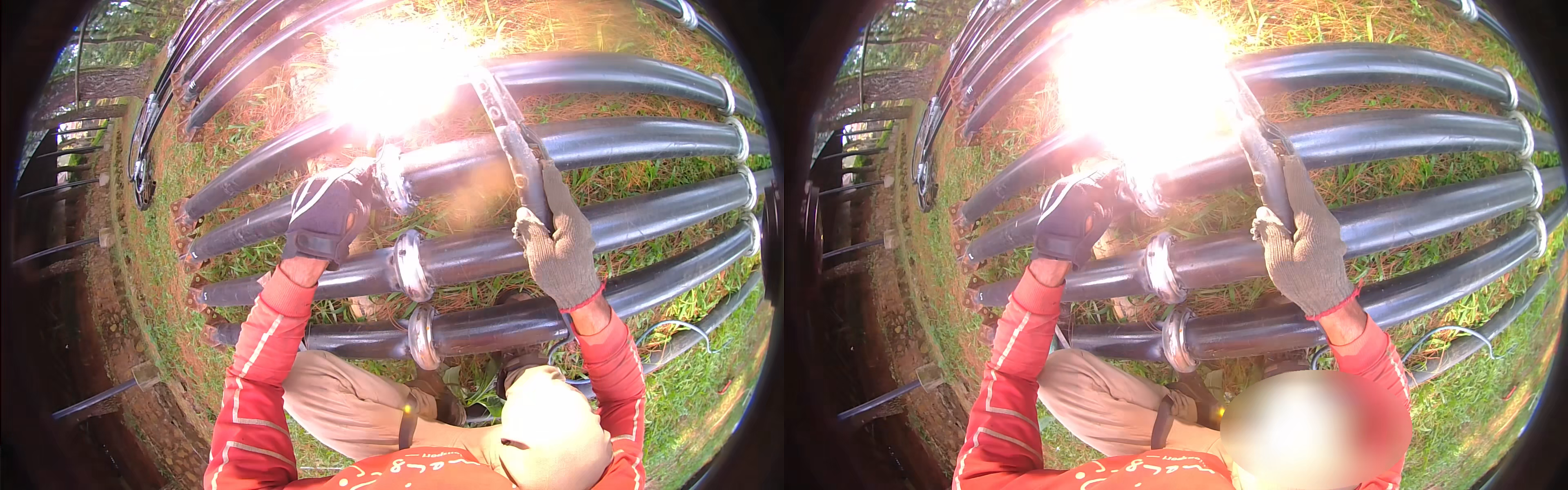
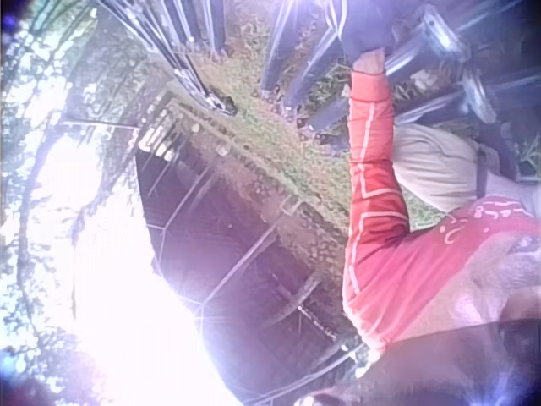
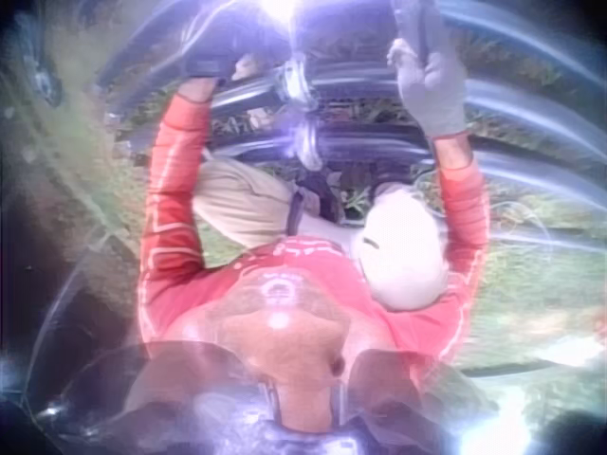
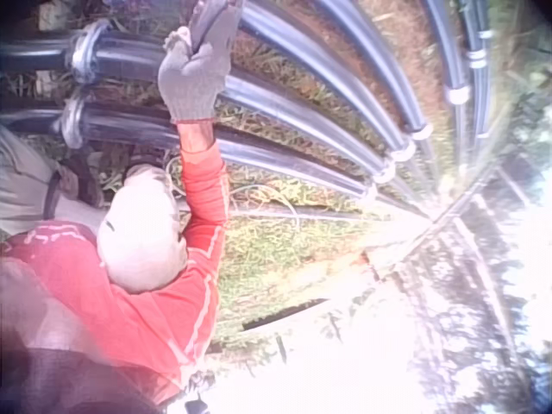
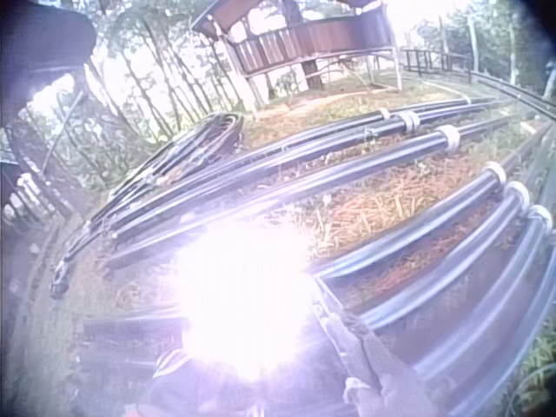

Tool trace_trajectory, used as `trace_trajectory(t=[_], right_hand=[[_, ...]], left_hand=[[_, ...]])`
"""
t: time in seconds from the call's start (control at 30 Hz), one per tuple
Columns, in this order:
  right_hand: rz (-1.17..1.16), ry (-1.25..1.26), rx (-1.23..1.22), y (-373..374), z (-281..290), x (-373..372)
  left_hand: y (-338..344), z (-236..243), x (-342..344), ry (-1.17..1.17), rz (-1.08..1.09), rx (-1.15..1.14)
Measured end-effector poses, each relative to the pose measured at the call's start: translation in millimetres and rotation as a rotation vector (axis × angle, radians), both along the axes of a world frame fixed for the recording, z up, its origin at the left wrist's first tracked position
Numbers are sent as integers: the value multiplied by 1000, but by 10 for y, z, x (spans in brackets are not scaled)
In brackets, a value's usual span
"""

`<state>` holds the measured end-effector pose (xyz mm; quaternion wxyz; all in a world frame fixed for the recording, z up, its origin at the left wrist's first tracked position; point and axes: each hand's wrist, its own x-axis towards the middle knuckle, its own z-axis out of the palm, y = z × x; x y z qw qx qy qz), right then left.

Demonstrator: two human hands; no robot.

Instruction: The person welds metal rings onto curved pipes using a welding electrode holder, turns the pipes by hand, inserts a new welding electrode into the holder, and welds the pipe rings.

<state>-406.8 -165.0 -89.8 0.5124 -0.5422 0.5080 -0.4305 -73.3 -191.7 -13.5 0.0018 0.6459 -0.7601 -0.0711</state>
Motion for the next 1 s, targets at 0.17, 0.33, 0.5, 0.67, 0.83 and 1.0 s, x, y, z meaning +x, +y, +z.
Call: trace_trajectory(t=[0.17, 0.33, 0.5, 0.67, 0.83, 1.0], right_hand=[[2, 74, -1, -27, 74, -63], [15, 197, -96, 5, -79, -77], [24, 192, -78, 2, -56, -75], [31, 199, -44, -2, -19, -67], [0, 10, 22, -21, 25, -23], [16, 149, -58, -29, 30, -41]], left_hand=[[9, -88, -40, 99, 8, -77], [6, -124, -28, 105, 5, -95], [-7, -54, -77, 79, 28, -87], [-7, -68, -77, 95, 37, -71], [-10, -82, -35, 8, 13, -58], [-19, -67, -54, 64, 36, -46]])
